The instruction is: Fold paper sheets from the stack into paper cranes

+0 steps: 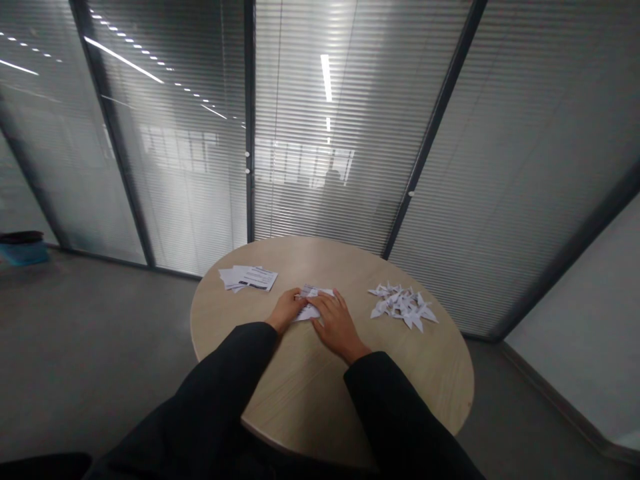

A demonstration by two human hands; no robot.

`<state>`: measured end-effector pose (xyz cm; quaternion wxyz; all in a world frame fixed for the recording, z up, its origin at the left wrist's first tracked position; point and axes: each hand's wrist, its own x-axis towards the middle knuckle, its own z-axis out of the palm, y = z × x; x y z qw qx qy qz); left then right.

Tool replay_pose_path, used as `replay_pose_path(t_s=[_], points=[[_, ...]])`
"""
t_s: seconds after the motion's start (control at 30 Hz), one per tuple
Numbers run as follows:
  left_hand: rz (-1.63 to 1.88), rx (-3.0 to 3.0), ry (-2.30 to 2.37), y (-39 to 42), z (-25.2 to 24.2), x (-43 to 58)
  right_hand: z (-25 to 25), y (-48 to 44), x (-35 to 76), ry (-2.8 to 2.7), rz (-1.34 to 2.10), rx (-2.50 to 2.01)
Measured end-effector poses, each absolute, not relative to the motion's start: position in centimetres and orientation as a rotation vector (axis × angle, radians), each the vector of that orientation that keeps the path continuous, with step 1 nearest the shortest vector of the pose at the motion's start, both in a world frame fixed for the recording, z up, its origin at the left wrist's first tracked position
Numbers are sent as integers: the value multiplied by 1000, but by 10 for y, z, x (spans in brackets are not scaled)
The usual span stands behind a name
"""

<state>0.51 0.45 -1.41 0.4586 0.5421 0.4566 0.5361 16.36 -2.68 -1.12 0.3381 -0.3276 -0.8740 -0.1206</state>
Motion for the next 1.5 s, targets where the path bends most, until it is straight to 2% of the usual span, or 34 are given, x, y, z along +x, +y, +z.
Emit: replay_pose_path(t_s=[0.17, 0.5, 0.83, 1.5], points=[[1324, 1089, 848, 4, -20, 10, -9, -27, 165, -2302, -393, -881], [1278, 759, 692, -2, -6, 11, -3, -27, 167, -2229, -496, -904], [1237, 658, 576, -3, 3, 10, -1, -29, 164, -2322, -453, -812], [1209, 542, 481, -1, 2, 8, -4, -28, 160, -2292, -576, -768]])
